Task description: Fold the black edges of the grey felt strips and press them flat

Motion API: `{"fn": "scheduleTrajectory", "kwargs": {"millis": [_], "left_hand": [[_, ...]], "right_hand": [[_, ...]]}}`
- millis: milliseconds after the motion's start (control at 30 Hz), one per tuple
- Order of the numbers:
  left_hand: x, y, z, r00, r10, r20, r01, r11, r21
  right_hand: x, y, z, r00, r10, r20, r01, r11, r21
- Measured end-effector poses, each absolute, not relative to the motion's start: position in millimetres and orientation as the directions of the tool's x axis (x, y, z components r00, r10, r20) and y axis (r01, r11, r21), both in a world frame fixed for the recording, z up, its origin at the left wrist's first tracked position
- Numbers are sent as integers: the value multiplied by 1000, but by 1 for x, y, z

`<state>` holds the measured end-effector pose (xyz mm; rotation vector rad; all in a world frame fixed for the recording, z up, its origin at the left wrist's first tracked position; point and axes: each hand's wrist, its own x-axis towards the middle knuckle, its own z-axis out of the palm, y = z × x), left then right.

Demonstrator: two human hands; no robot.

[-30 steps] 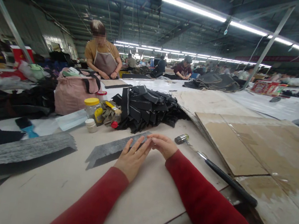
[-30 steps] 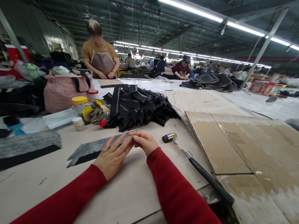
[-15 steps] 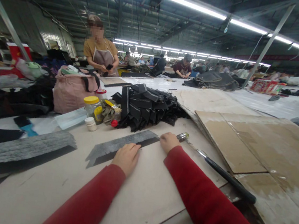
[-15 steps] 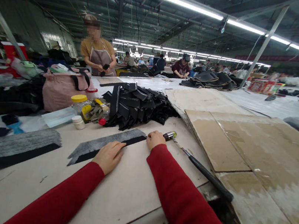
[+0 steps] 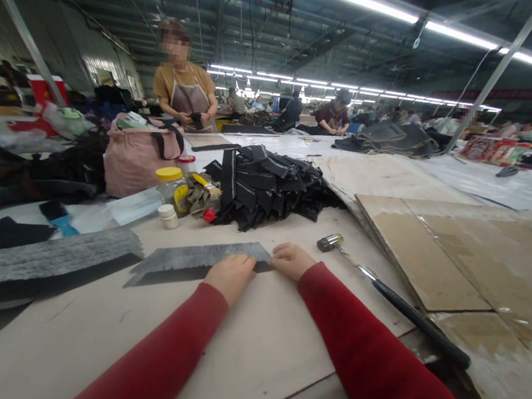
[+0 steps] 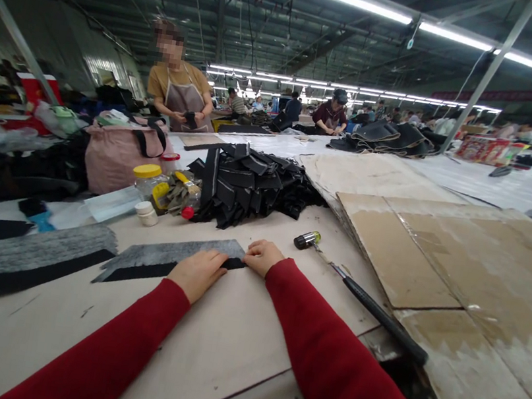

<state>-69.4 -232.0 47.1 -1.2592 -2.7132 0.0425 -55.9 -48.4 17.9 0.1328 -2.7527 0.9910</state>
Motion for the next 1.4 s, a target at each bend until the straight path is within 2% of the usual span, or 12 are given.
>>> {"fn": "scheduleTrajectory", "kwargs": {"millis": [233, 400, 600, 767, 833, 933, 1000, 1067, 1233, 1400], "left_hand": [[-62, -224, 54, -665, 742, 82, 727, 669, -153], [-64, -226, 57, -654, 755, 54, 742, 654, -151], [-62, -219, 57, -655, 753, 65, 745, 658, -110], [-72, -227, 48, -667, 726, 169, 735, 678, -16], [-79, -234, 43, -684, 693, 225, 718, 695, 44], [-88, -241, 34, -716, 631, 297, 686, 714, 137], [-89, -241, 29, -719, 611, 331, 684, 706, 185], [-87, -238, 27, -707, 610, 356, 699, 679, 224], [-84, -232, 25, -710, 562, 423, 699, 633, 333], [-93, -238, 28, -802, 347, 486, 574, 675, 465]], "right_hand": [[-54, -48, 25, -974, 34, 222, -118, 766, -632], [-52, -44, 27, -974, 90, 208, -49, 812, -581], [-47, -46, 28, -980, 85, 181, -19, 862, -506], [-42, -51, 38, -977, 108, 184, 3, 869, -495], [-39, -55, 42, -974, 59, 219, -63, 856, -513], [-33, -63, 45, -956, -137, 260, -257, 816, -518], [-31, -70, 44, -945, -217, 244, -311, 830, -464], [-30, -76, 42, -953, -223, 204, -286, 884, -370], [-29, -87, 44, -995, -75, 64, -84, 986, -144], [-24, -96, 51, -998, 27, 52, 23, 998, -67]]}}
